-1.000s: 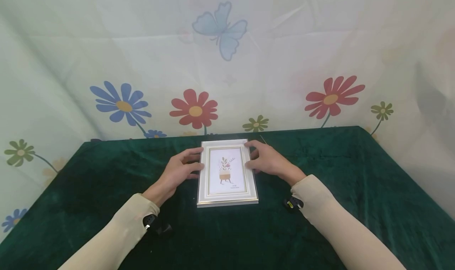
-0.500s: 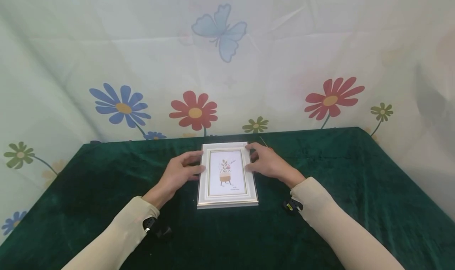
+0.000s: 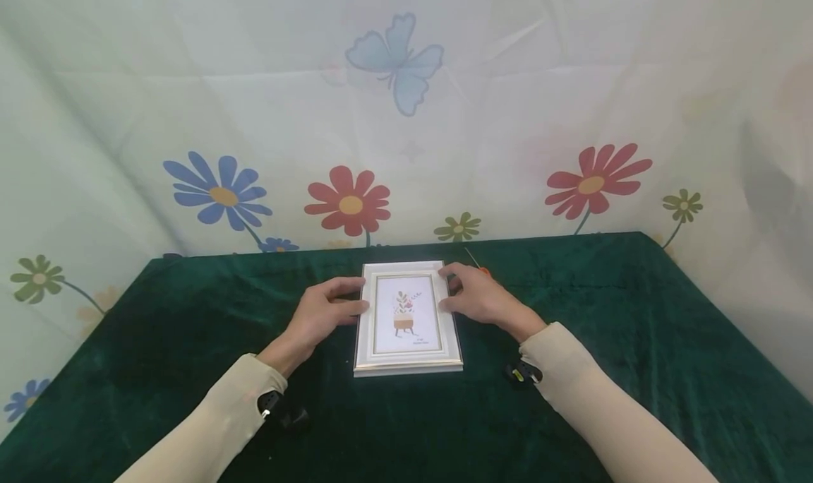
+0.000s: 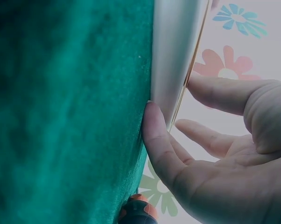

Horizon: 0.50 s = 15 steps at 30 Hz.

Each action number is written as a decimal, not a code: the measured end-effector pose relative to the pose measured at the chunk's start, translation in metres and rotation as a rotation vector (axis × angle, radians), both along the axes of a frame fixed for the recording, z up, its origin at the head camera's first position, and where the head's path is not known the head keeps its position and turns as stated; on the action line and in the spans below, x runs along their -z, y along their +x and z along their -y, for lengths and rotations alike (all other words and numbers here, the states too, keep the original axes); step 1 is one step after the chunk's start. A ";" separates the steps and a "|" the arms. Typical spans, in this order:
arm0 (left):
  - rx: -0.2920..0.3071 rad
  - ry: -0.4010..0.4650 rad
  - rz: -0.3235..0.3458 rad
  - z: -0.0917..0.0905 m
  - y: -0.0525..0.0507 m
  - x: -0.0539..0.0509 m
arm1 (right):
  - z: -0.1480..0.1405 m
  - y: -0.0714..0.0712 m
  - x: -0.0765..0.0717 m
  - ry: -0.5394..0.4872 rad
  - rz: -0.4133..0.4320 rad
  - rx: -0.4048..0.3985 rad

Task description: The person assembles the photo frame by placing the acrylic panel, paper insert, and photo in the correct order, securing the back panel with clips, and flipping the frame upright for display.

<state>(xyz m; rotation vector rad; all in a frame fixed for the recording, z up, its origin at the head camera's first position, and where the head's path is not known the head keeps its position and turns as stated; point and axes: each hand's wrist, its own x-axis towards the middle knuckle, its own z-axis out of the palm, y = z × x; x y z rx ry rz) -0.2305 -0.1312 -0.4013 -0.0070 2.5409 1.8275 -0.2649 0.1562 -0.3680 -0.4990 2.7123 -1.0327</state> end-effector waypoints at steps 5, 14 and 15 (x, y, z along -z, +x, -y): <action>-0.003 -0.009 -0.001 -0.003 -0.001 0.001 | -0.003 0.000 0.001 0.003 -0.011 -0.007; 0.001 -0.020 -0.011 -0.006 -0.005 0.001 | -0.007 0.000 0.004 0.006 -0.025 0.007; -0.001 -0.018 -0.009 -0.005 -0.005 0.002 | -0.006 0.000 0.004 0.006 -0.027 0.006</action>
